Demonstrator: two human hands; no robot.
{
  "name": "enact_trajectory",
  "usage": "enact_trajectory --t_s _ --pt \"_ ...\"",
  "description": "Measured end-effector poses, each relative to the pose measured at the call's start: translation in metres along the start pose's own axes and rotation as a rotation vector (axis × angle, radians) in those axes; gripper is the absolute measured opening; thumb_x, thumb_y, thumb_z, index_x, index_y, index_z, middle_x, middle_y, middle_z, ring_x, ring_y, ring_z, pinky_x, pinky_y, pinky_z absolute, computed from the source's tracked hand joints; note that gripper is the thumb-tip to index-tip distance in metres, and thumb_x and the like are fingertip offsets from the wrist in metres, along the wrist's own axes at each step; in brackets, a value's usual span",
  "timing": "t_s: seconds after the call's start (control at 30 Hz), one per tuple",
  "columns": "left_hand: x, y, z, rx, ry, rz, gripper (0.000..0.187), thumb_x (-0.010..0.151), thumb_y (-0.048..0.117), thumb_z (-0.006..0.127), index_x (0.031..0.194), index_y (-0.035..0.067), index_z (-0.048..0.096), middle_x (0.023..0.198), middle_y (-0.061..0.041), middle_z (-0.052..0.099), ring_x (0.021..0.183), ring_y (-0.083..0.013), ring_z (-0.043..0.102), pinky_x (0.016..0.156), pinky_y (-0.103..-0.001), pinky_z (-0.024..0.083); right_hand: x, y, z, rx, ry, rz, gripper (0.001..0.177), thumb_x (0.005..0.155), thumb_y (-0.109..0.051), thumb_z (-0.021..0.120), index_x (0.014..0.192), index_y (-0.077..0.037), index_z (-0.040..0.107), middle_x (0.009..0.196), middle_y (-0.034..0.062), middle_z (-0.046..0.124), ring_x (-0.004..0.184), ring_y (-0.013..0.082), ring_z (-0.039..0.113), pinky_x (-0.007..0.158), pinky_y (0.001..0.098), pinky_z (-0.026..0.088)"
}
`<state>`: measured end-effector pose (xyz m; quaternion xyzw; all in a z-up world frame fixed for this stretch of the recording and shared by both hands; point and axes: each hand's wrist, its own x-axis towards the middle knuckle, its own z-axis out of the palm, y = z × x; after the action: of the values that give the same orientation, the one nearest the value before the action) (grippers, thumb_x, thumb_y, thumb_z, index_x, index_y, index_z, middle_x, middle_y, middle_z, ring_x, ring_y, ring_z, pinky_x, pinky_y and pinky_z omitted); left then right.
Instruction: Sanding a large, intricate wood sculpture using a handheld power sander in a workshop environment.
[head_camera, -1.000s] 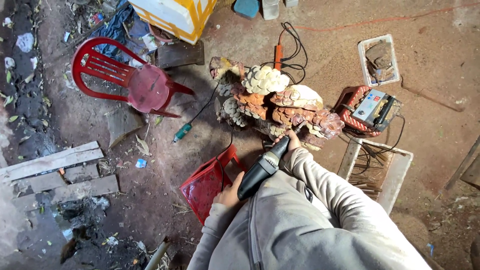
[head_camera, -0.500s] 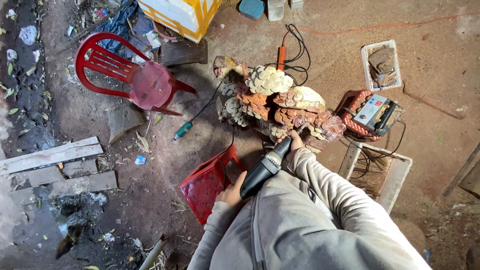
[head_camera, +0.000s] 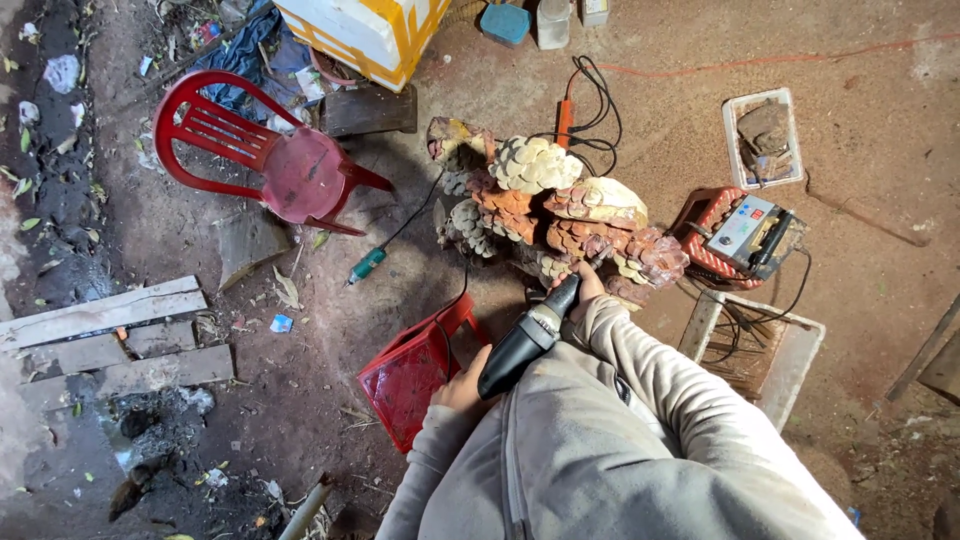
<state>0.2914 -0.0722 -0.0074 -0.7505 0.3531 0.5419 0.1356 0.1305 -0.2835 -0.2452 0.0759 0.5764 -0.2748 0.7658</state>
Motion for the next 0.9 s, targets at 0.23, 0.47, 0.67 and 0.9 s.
enact_trajectory --t_s 0.23,0.47,0.67,0.9 --pt "-0.017 0.012 -0.001 0.087 0.194 0.067 0.08 0.096 0.05 0.049 0.16 0.06 0.002 0.122 -0.009 0.067 0.111 -0.0326 0.07 0.103 -0.045 0.052 -0.023 -0.008 0.017 0.013 0.021 0.011 0.017 0.073 -0.018 0.072 0.085 -0.009 0.065 0.067 0.0049 0.067 0.058 0.0228 0.072 0.065 0.0432 0.064" --pt "0.001 -0.01 0.02 0.148 0.507 0.165 0.074 0.093 0.052 0.054 0.156 0.064 0.018 0.103 -0.003 0.075 0.09 -0.0253 0.077 0.092 -0.038 0.06 -0.049 -0.015 0.017 0.016 0.055 -0.029 0.017 0.073 -0.019 0.072 0.08 -0.007 0.063 0.066 0.0054 0.066 0.058 0.0245 0.072 0.067 0.0434 0.064" --pt "-0.009 -0.023 0.022 0.23 0.568 0.126 0.079 0.087 0.061 0.057 0.157 0.062 0.019 0.102 -0.002 0.074 0.086 -0.0217 0.076 0.08 -0.038 0.062 -0.064 -0.004 0.027 0.008 0.043 -0.03 0.016 0.074 -0.02 0.071 0.074 -0.009 0.06 0.064 0.0059 0.064 0.057 0.0255 0.071 0.067 0.0443 0.064" --pt "-0.094 0.019 -0.073 -0.285 0.089 0.035 0.076 0.079 0.056 0.062 0.15 0.049 0.037 0.135 -0.007 0.064 0.118 -0.0375 0.065 0.099 -0.047 0.051 -0.096 0.002 0.064 -0.103 -0.038 0.208 0.019 0.081 -0.029 0.06 0.069 -0.015 0.055 0.06 0.0066 0.061 0.054 0.0212 0.058 0.062 0.0378 0.055"
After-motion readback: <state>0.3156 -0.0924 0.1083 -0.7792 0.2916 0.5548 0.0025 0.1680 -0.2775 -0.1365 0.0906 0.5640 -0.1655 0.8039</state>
